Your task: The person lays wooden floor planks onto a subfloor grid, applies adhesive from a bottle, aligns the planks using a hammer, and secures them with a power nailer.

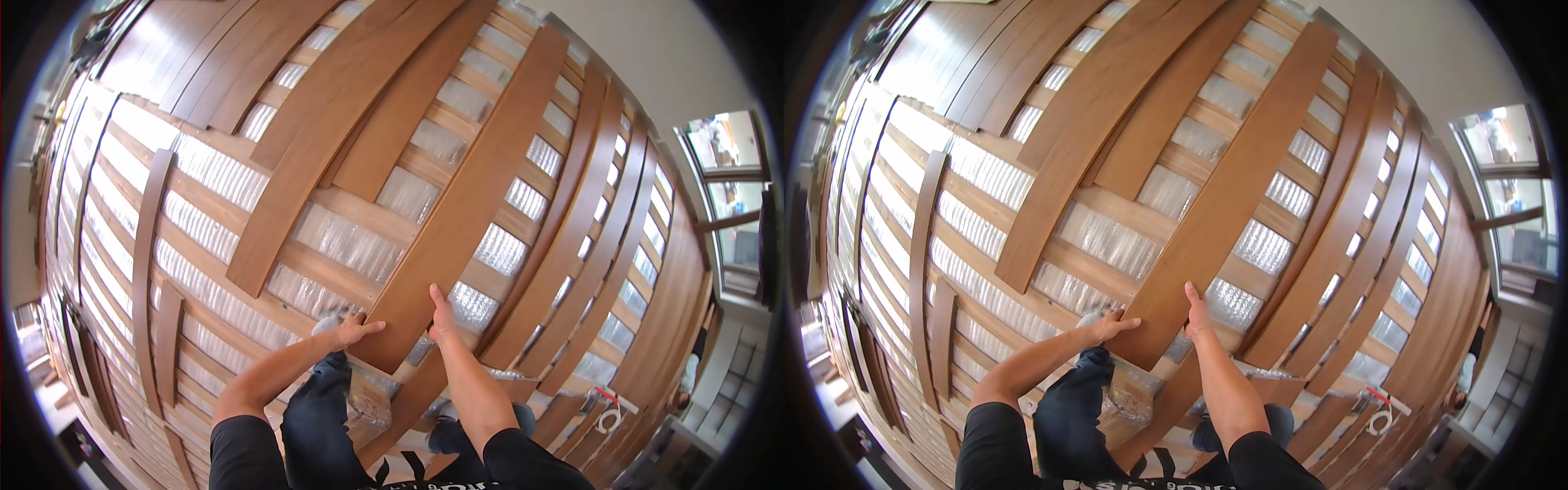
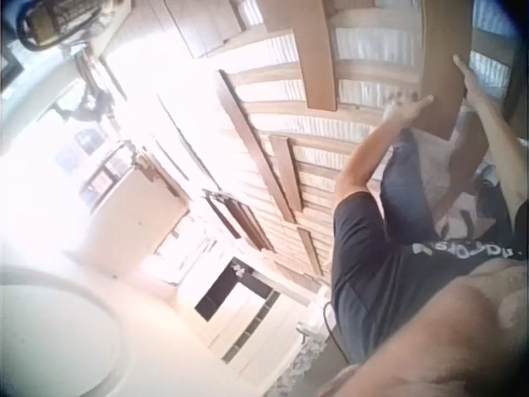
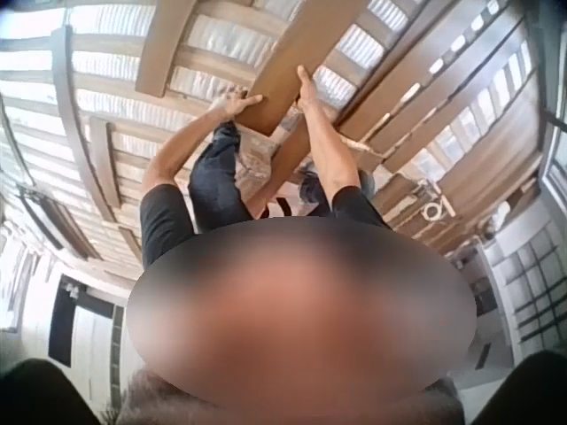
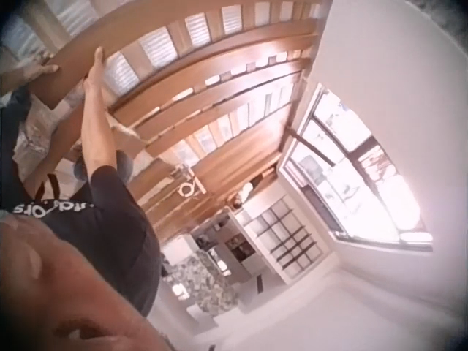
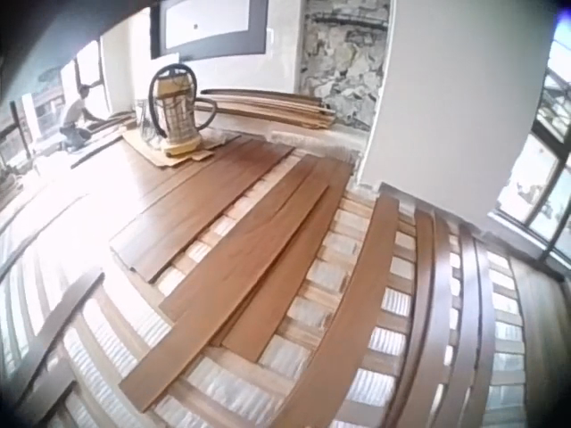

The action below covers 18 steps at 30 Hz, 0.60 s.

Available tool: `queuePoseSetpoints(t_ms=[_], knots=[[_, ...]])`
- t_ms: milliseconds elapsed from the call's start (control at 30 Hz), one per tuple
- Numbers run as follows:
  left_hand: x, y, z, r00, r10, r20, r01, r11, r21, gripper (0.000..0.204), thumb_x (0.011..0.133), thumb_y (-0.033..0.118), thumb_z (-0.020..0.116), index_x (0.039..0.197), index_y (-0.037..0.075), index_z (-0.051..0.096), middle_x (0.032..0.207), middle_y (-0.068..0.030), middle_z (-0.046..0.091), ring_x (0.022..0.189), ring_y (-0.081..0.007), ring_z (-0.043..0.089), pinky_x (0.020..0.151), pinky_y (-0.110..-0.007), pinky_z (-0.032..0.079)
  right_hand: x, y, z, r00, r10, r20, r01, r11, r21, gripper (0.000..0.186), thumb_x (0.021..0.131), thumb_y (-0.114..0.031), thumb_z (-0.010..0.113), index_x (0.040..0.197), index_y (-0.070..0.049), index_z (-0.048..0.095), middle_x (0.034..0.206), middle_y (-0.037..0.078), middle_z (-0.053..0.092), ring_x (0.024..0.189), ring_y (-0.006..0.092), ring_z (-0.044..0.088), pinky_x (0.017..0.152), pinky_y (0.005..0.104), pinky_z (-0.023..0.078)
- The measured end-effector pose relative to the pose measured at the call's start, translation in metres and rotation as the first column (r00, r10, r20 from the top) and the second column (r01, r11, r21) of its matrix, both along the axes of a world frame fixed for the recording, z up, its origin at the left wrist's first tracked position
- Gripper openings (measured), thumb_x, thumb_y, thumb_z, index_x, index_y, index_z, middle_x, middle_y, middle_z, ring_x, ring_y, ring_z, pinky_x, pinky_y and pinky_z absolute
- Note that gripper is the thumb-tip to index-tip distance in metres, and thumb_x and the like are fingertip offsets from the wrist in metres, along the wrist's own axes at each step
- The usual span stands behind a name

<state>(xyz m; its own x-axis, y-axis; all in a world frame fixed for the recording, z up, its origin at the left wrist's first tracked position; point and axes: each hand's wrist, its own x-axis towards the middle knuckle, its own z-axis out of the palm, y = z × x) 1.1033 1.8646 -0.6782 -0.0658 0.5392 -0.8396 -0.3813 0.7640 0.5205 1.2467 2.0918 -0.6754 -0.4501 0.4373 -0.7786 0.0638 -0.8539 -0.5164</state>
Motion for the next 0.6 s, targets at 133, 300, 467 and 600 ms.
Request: queuePoseSetpoints(t_ms=[133, 300, 467, 600], knots=[[0.019, 0.042, 0.139, 0.938, 0.171, 0.301, -0.147, 0.984, -0.100, 0.093, 0.093, 0.054, 0.071, 0.152, -0.005, 0.030, 0.146, -0.0182, 0.050, 0.133, -0.0282, 0.051, 0.110, -0.040, 0.043, 0.027, 0.026, 0.103, 0.994, -0.039, 0.105, 0.049, 0.994, -0.097, 0.066, 0.096, -0.051, 0.067, 0.139, -0.003, 0.054, 0.139, 0.012, 0.060, 0.127, 0.0296, 0.056, 0.109, 0.0460, 0.045], [0.055, 0.082, 0.303, 0.965, 0.211, 0.158, -0.205, 0.977, -0.055, 0.083, 0.091, 0.055, 0.073, 0.134, -0.012, 0.049, 0.123, -0.0201, 0.065, 0.112, -0.0251, 0.063, 0.094, -0.040, 0.053, 0.024, 0.083, 0.290, 0.974, 0.044, 0.221, 0.014, 0.966, -0.256, 0.078, 0.092, -0.065, 0.065, 0.143, -0.007, 0.054, 0.145, 0.012, 0.057, 0.132, 0.0310, 0.052, 0.113, 0.0483, 0.040], [0.051, 0.163, 0.435, 0.896, -0.426, 0.129, 0.421, 0.905, 0.059, 0.093, 0.095, 0.075, 0.048, 0.124, -0.012, 0.062, 0.117, -0.0225, 0.067, 0.109, -0.0290, 0.063, 0.092, -0.037, 0.050, 0.022, 0.171, 0.487, 0.959, 0.098, 0.264, -0.029, 0.967, -0.251, 0.079, 0.092, -0.065, 0.064, 0.143, -0.006, 0.053, 0.143, 0.012, 0.058, 0.130, 0.0302, 0.055, 0.111, 0.0483, 0.043], [-0.014, 0.220, 0.499, 0.963, -0.263, 0.051, 0.252, 0.954, 0.161, 0.085, 0.099, 0.066, 0.050, 0.146, -0.004, 0.044, 0.125, -0.0176, 0.064, 0.106, -0.0281, 0.065, 0.093, -0.041, 0.051, 0.030, 0.234, 0.579, 0.954, 0.168, 0.248, -0.125, 0.975, -0.182, 0.077, 0.094, -0.064, 0.062, 0.144, -0.005, 0.053, 0.142, 0.013, 0.059, 0.129, 0.0301, 0.056, 0.110, 0.0472, 0.045]])
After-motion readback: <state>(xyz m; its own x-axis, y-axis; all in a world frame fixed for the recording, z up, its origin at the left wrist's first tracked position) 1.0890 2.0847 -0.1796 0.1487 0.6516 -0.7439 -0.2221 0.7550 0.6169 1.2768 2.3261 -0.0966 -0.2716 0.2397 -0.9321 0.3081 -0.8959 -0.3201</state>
